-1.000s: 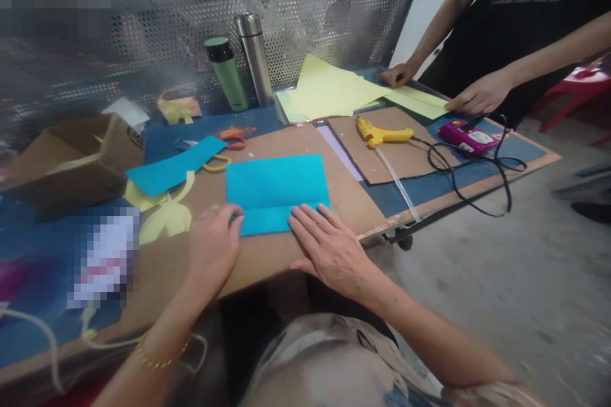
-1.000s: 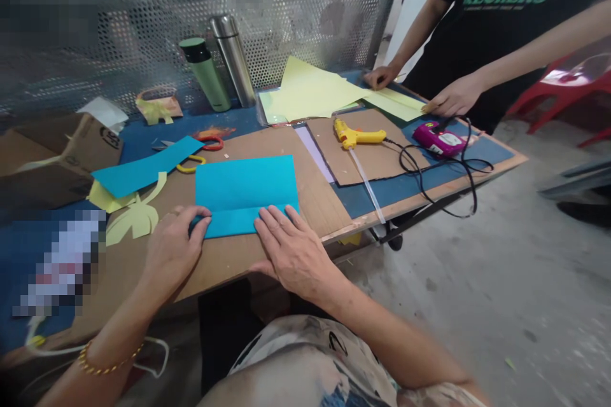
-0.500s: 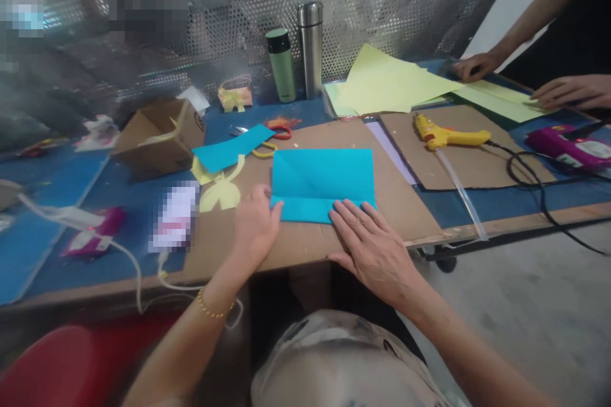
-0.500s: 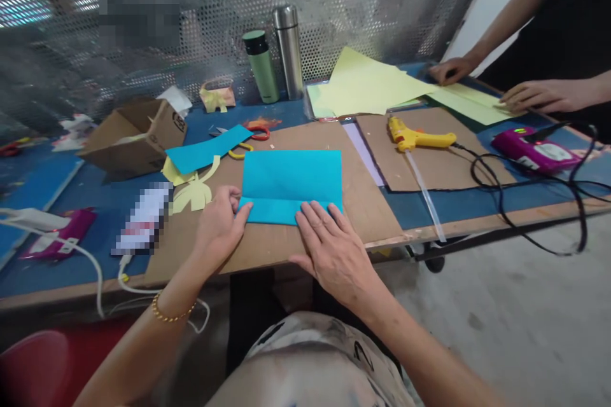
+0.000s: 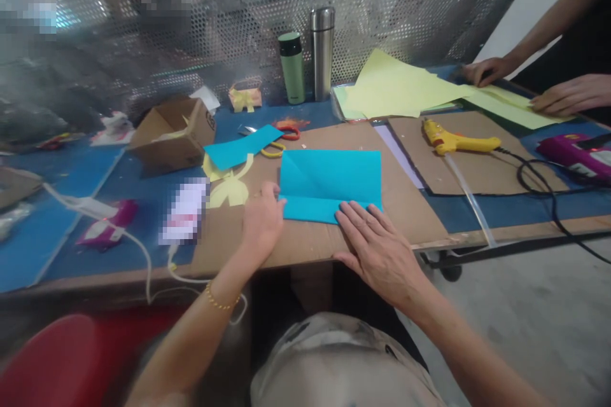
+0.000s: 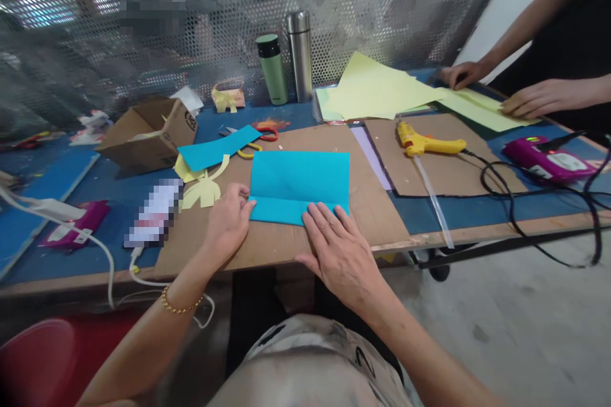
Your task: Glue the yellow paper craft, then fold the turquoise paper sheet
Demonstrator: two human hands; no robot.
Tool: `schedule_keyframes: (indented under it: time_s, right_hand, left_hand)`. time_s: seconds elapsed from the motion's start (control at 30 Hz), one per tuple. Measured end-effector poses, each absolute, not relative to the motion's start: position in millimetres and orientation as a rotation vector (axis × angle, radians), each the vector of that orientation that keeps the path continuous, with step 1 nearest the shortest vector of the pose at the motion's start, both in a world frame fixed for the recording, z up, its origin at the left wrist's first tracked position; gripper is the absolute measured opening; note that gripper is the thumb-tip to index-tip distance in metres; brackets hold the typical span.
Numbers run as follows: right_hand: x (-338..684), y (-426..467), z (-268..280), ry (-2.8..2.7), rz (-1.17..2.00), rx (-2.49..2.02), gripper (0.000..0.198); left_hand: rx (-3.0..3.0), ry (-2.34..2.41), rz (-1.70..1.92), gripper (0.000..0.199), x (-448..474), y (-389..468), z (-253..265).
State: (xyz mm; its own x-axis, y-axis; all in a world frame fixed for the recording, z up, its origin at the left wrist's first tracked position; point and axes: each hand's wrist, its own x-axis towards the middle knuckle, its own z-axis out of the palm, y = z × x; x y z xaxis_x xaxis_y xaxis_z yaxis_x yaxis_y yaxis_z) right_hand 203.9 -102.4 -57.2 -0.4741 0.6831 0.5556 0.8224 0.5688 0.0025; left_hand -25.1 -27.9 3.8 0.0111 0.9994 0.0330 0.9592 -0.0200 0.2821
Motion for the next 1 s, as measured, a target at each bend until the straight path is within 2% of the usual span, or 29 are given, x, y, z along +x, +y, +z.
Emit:
schedule_keyframes:
  time_s: [0.4, 0.57, 0.83, 1.0]
  right_hand:
    - [204.5, -102.3, -58.6, -2.303, -0.341, -1.214, 0.060]
    - [203.9, -102.6, -59.9, -2.296, -0.311, -1.226, 0.059]
    - [203.9, -101.1, -57.9, -2.323, -0.319, -1.239, 0.062]
    - [204.0, -99.9, -55.6, -2.349, -0.356, -1.249, 0.063]
  left_hand:
    - [2.141, 2.131, 0.138, 0.021, -19.6, -27.1, 10.0]
    - [2.284, 2.104, 0.141, 0.020, -21.3, -27.3, 5.2]
    - [2.690, 2.185, 0.077, 0.030, -23.0, -32.5, -3.4]
    - [3.146, 1.740, 0.201, 0.035, -25.5, -26.2, -2.7]
